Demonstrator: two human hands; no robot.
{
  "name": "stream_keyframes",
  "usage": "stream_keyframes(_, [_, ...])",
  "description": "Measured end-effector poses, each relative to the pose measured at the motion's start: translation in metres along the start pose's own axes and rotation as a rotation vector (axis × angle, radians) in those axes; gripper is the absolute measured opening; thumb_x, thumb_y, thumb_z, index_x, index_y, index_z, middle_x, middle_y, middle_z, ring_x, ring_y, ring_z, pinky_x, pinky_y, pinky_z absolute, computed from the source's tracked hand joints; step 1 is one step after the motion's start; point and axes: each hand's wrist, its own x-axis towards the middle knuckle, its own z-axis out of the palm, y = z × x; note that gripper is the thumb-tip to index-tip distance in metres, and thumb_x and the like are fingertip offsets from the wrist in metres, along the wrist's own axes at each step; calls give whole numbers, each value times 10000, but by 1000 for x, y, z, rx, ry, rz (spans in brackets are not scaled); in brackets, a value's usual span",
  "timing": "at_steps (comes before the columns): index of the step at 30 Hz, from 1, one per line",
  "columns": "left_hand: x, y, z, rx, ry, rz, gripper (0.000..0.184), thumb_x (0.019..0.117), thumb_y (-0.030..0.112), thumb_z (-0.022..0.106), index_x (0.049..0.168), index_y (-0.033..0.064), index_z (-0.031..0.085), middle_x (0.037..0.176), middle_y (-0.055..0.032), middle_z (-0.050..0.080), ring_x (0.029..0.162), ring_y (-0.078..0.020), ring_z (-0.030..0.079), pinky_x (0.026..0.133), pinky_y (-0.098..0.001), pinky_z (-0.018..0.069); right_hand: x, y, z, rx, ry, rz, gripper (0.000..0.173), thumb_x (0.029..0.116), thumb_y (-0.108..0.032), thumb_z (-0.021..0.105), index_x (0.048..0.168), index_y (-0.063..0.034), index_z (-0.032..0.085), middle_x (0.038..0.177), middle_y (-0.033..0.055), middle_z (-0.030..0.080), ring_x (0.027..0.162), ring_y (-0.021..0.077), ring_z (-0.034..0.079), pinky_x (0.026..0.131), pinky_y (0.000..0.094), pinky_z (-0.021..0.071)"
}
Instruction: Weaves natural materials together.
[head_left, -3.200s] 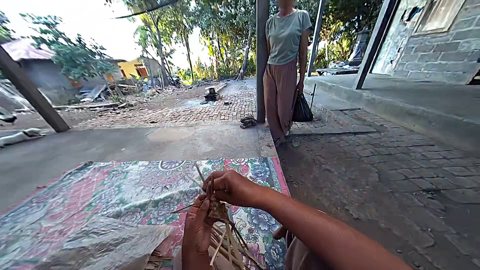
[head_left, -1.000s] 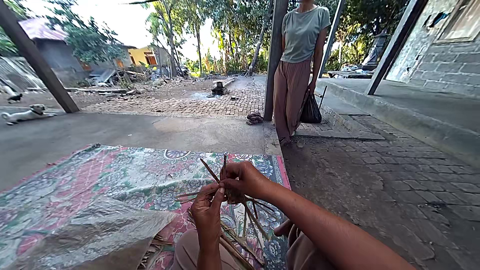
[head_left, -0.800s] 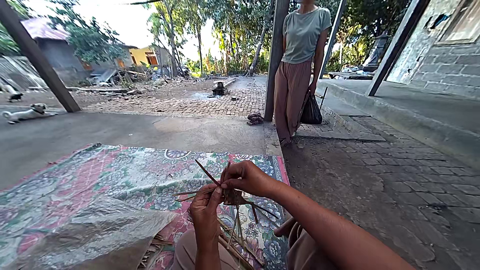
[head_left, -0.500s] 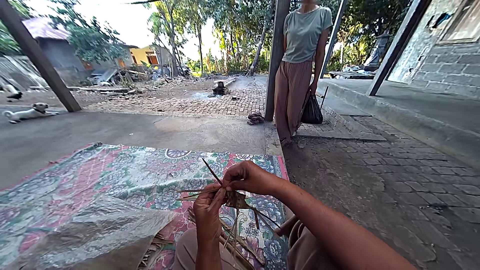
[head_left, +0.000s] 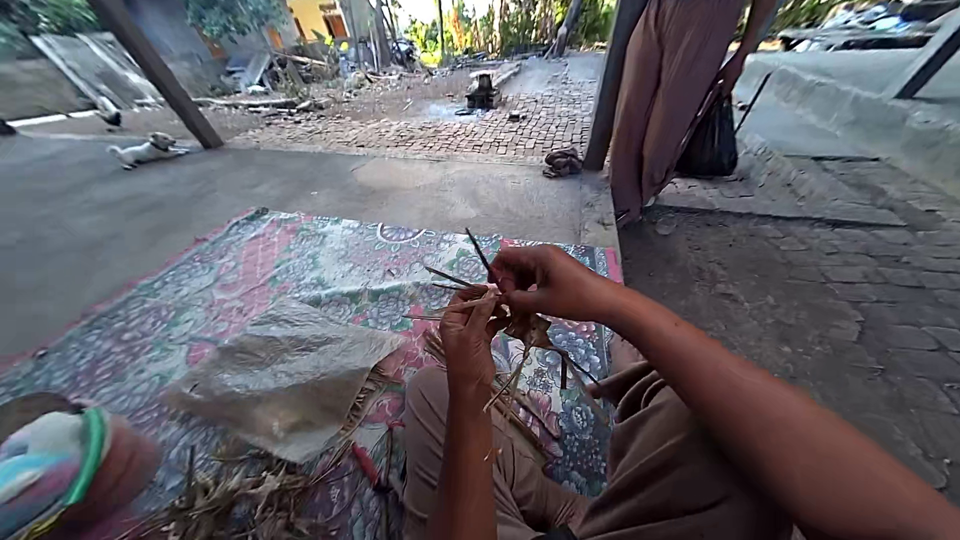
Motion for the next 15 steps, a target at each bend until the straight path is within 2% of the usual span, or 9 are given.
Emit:
stream_keyframes(4, [1,-4,-10,88,37,52,143,963,-62,537,1038,-32,654,857,-97,719,704,-137,696,665,-293,612,5,5,11,-110,-20,21,26,900,-44,697,897,-40,671,701,33,605,616,109,573,588,311,497])
stream_keyframes(8, [2,-20,-21,203,38,104,146,960,-70,513,1049,-42,625,829,-47,721,700,-110,700,659,-284,613,3,27,22,-126,-119,111,172,995,-136,610,1014,28,657,817,122,627,754,204,603,734,412,512])
stream_keyframes(10, [7,-33,-24,225,37,133,148,951,-57,525,1046,-49,637,824,-53,725,690,-110,700,649,-280,610,2,43,21,-150,-122,98,192,1004,-157,600,1016,28,652,821,134,629,759,231,611,733,442,513])
stream_keyframes(15, [14,-46,-28,251,51,192,110,954,-40,528,1022,-55,613,789,-84,717,651,-121,691,626,-269,598,6,62,21,-159,-111,125,177,1001,-173,607,1012,0,636,780,97,595,705,204,577,683,418,496])
